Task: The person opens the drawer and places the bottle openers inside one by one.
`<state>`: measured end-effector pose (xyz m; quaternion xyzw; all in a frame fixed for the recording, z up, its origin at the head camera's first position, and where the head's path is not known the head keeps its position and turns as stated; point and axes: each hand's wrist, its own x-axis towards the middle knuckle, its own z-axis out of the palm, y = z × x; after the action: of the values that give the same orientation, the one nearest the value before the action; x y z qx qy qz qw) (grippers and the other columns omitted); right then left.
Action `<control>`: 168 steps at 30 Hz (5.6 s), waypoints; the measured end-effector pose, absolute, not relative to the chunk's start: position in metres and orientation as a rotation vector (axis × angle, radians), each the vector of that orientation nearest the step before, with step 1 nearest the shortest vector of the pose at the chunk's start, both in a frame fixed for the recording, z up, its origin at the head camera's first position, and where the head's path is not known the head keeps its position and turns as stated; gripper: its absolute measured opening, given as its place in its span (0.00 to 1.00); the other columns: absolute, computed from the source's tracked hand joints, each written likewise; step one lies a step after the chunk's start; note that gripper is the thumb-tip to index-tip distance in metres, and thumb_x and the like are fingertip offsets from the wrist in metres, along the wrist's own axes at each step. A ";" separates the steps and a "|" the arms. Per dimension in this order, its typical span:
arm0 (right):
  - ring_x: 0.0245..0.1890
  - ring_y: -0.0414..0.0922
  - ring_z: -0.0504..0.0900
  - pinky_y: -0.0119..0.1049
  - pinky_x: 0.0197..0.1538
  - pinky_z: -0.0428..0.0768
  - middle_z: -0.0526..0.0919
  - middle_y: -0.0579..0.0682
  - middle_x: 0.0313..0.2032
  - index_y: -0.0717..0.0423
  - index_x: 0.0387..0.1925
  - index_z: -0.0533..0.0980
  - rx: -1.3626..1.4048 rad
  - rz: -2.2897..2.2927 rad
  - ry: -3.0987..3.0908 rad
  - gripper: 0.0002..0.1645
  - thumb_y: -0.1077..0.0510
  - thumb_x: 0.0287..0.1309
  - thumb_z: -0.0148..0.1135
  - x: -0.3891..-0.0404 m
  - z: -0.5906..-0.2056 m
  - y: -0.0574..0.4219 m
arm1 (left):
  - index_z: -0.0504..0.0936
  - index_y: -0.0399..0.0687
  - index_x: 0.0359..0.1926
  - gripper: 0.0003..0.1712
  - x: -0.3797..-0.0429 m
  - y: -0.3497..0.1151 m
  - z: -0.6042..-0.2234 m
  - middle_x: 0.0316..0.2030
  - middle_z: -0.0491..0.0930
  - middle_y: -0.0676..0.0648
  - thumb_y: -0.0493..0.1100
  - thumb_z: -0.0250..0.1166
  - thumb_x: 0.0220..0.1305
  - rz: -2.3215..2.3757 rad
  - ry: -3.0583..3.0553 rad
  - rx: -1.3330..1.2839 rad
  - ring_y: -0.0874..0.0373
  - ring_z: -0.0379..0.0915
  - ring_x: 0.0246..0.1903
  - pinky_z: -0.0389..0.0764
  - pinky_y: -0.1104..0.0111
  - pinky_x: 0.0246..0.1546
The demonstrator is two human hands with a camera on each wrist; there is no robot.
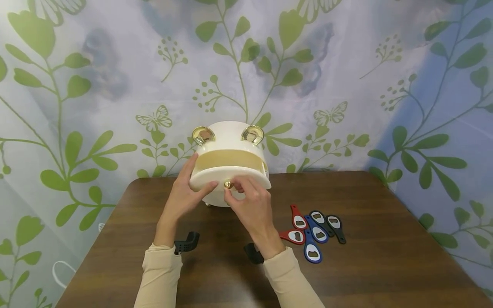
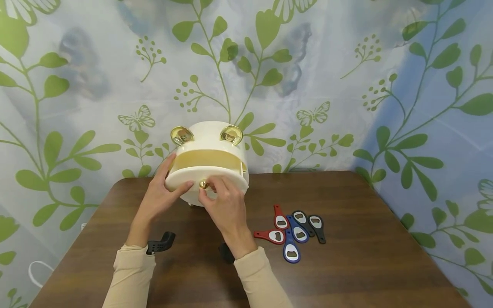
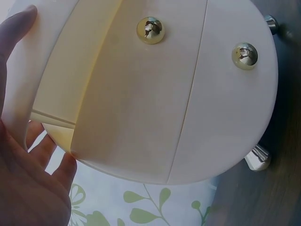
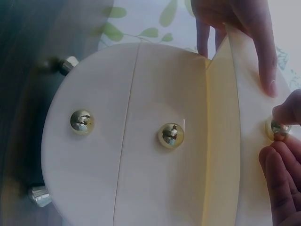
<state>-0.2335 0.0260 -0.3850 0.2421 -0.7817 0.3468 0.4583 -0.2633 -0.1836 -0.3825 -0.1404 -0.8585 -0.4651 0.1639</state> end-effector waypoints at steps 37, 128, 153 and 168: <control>0.39 0.47 0.90 0.28 0.47 0.83 0.91 0.50 0.40 0.55 0.45 0.88 0.340 1.116 -2.046 0.17 0.56 0.54 0.80 -0.243 -0.373 0.135 | 0.47 0.67 0.83 0.57 -0.265 -0.187 -0.385 0.82 0.47 0.55 0.61 0.72 0.63 -1.317 -2.461 -0.426 0.50 0.46 0.80 0.58 0.41 0.73; 0.43 0.53 0.88 0.53 0.51 0.79 0.91 0.53 0.39 0.54 0.45 0.88 -0.160 1.099 -2.519 0.16 0.54 0.55 0.69 -0.281 -0.450 0.175 | 0.46 0.63 0.84 0.59 -0.264 -0.186 -0.385 0.83 0.46 0.50 0.64 0.72 0.62 -1.279 -2.463 -0.439 0.49 0.42 0.81 0.56 0.39 0.74; 0.38 0.46 0.88 0.38 0.42 0.83 0.90 0.50 0.38 0.53 0.43 0.88 0.092 1.118 -2.128 0.13 0.58 0.54 0.75 -0.261 -0.395 0.156 | 0.47 0.63 0.84 0.59 -0.263 -0.188 -0.388 0.82 0.45 0.55 0.65 0.72 0.62 -1.302 -2.469 -0.426 0.51 0.43 0.81 0.58 0.41 0.74; 0.37 0.50 0.88 0.21 0.46 0.77 0.89 0.52 0.37 0.57 0.41 0.87 0.263 1.137 -1.900 0.13 0.65 0.52 0.75 -0.251 -0.375 0.143 | 0.47 0.65 0.84 0.59 -0.263 -0.188 -0.385 0.82 0.46 0.53 0.65 0.71 0.62 -1.295 -2.464 -0.437 0.52 0.43 0.81 0.57 0.41 0.74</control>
<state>-0.2512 0.1435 -0.3752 0.1057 -0.7650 0.4578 0.4404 -0.2630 -0.1876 -0.3855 -0.1532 -0.8629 -0.4537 0.1613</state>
